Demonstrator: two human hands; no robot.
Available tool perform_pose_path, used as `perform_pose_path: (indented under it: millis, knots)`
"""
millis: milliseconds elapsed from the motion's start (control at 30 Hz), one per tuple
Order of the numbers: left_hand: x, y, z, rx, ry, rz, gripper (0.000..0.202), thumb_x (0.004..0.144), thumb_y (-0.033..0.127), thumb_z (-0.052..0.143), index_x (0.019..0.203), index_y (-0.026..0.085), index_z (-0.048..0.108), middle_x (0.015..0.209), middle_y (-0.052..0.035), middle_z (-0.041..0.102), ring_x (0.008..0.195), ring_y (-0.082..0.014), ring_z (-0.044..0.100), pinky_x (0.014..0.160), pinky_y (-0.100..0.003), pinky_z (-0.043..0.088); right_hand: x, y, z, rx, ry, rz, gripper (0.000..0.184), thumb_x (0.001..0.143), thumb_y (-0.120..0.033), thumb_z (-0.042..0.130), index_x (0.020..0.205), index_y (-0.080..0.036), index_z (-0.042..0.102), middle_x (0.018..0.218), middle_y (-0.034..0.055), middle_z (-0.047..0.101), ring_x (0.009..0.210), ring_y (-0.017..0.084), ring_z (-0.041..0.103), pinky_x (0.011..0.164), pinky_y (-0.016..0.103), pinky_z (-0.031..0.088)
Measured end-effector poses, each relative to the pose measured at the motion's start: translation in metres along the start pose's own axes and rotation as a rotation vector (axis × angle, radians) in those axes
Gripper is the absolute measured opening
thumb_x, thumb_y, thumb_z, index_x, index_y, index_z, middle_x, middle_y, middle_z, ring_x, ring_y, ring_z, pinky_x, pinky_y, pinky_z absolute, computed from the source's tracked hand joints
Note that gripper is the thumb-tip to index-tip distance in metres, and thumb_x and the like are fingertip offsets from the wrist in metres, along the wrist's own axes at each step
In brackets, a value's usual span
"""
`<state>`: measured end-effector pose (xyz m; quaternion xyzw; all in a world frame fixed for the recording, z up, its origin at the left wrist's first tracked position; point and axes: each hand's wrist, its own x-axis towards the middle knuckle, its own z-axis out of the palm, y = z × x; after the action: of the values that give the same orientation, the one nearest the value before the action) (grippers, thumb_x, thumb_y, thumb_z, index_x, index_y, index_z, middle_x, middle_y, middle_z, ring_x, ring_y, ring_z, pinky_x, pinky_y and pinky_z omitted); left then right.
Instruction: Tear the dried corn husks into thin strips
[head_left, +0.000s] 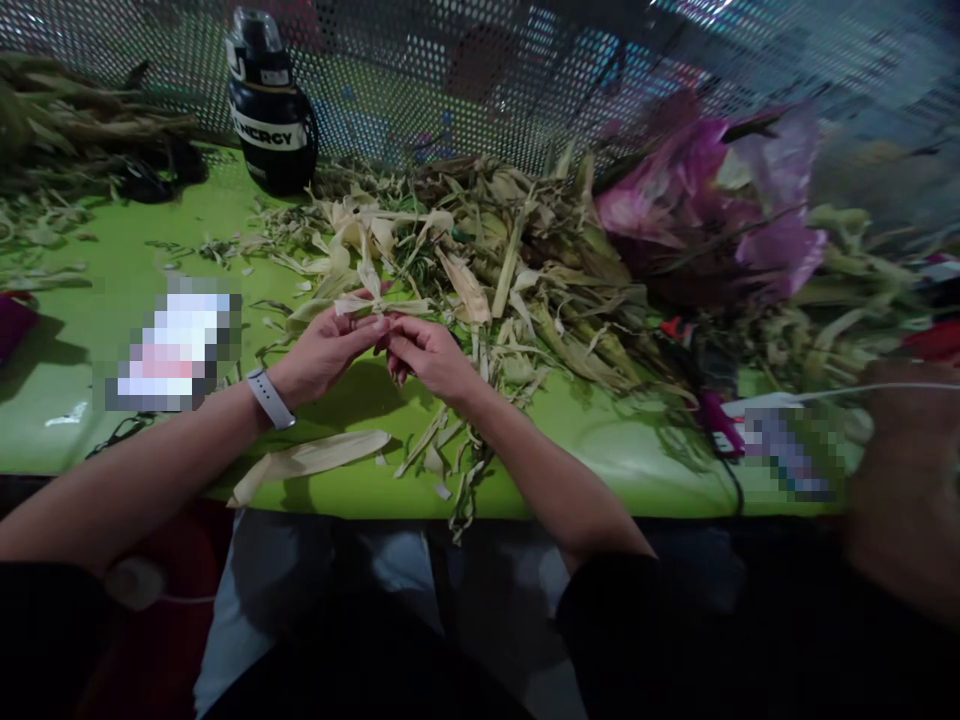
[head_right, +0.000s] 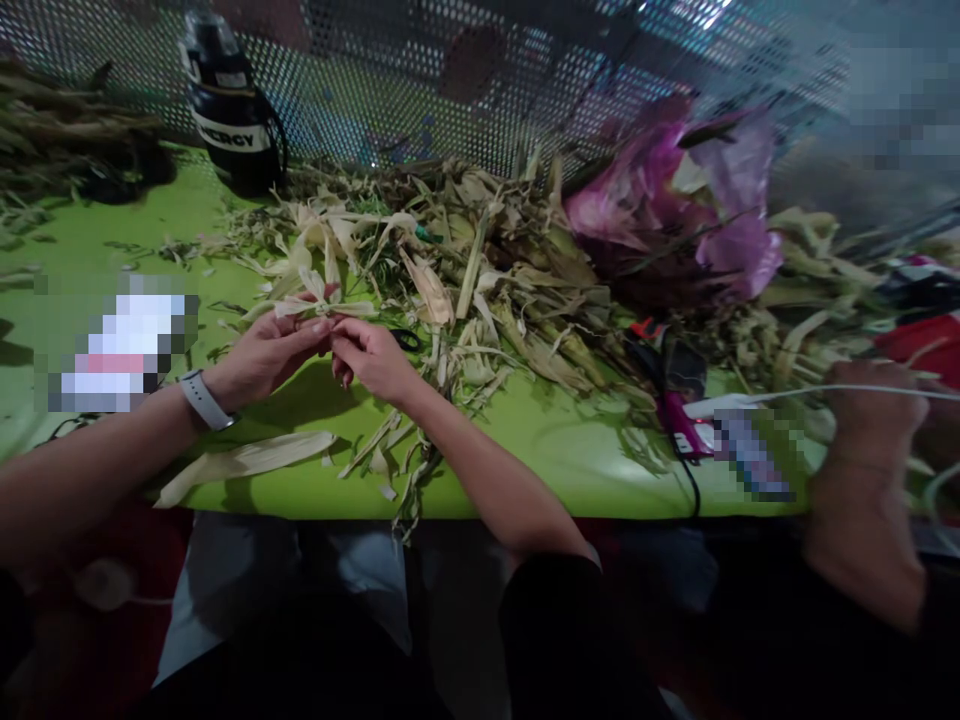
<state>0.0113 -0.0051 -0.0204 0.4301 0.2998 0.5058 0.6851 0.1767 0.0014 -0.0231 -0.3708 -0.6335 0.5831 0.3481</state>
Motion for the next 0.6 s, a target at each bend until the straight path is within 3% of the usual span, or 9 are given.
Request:
perform_pose_path:
  millis: [133, 267, 367, 500, 600]
  knots:
    - [-0.001, 0.000, 0.001, 0.006, 0.022, 0.003, 0.037, 0.074, 0.027, 0.081, 0.107, 0.015, 0.070, 0.108, -0.0084, 0.073, 0.098, -0.0164, 0.068, 0.088, -0.026, 0.053, -0.001, 0.000, 0.002, -0.006, -0.021, -0.019, 0.038, 0.084, -0.053, 0.064, 0.072, -0.019, 0.050, 0.055, -0.0052, 0.056, 0.047, 0.006, 0.051, 0.045, 0.018, 0.045]
    - [-0.003, 0.004, 0.002, 0.008, 0.038, -0.035, 0.040, 0.074, 0.026, 0.081, 0.110, 0.015, 0.069, 0.110, -0.0100, 0.074, 0.109, -0.0207, 0.067, 0.096, -0.031, 0.051, -0.003, -0.003, 0.002, -0.042, -0.065, -0.016, 0.034, 0.088, -0.047, 0.060, 0.072, -0.019, 0.051, 0.056, -0.0048, 0.055, 0.049, 0.006, 0.051, 0.049, 0.019, 0.047]
    - [-0.004, 0.006, 0.001, 0.022, 0.047, -0.035, 0.031, 0.075, 0.024, 0.079, 0.103, 0.015, 0.070, 0.115, -0.0098, 0.072, 0.114, -0.0214, 0.065, 0.096, -0.030, 0.051, -0.004, -0.003, 0.003, -0.054, -0.082, -0.026, 0.032, 0.090, -0.045, 0.059, 0.074, -0.019, 0.052, 0.056, -0.0051, 0.054, 0.049, 0.006, 0.051, 0.050, 0.019, 0.047]
    - [-0.002, 0.010, -0.001, 0.046, 0.064, -0.053, 0.029, 0.075, 0.022, 0.077, 0.102, 0.016, 0.071, 0.110, -0.0087, 0.073, 0.101, -0.0180, 0.069, 0.088, -0.028, 0.054, -0.007, -0.007, 0.003, -0.128, -0.073, -0.019, 0.037, 0.087, -0.054, 0.059, 0.074, -0.019, 0.053, 0.057, -0.0044, 0.054, 0.048, 0.008, 0.050, 0.049, 0.022, 0.045]
    - [0.000, 0.013, -0.003, 0.097, 0.100, -0.056, 0.034, 0.073, 0.021, 0.076, 0.107, 0.016, 0.070, 0.090, -0.0048, 0.073, 0.082, -0.0141, 0.069, 0.083, -0.029, 0.055, -0.014, -0.019, -0.002, -0.344, 0.064, -0.115, 0.044, 0.085, -0.059, 0.060, 0.067, -0.019, 0.054, 0.055, -0.0036, 0.051, 0.048, 0.008, 0.043, 0.047, 0.023, 0.036]
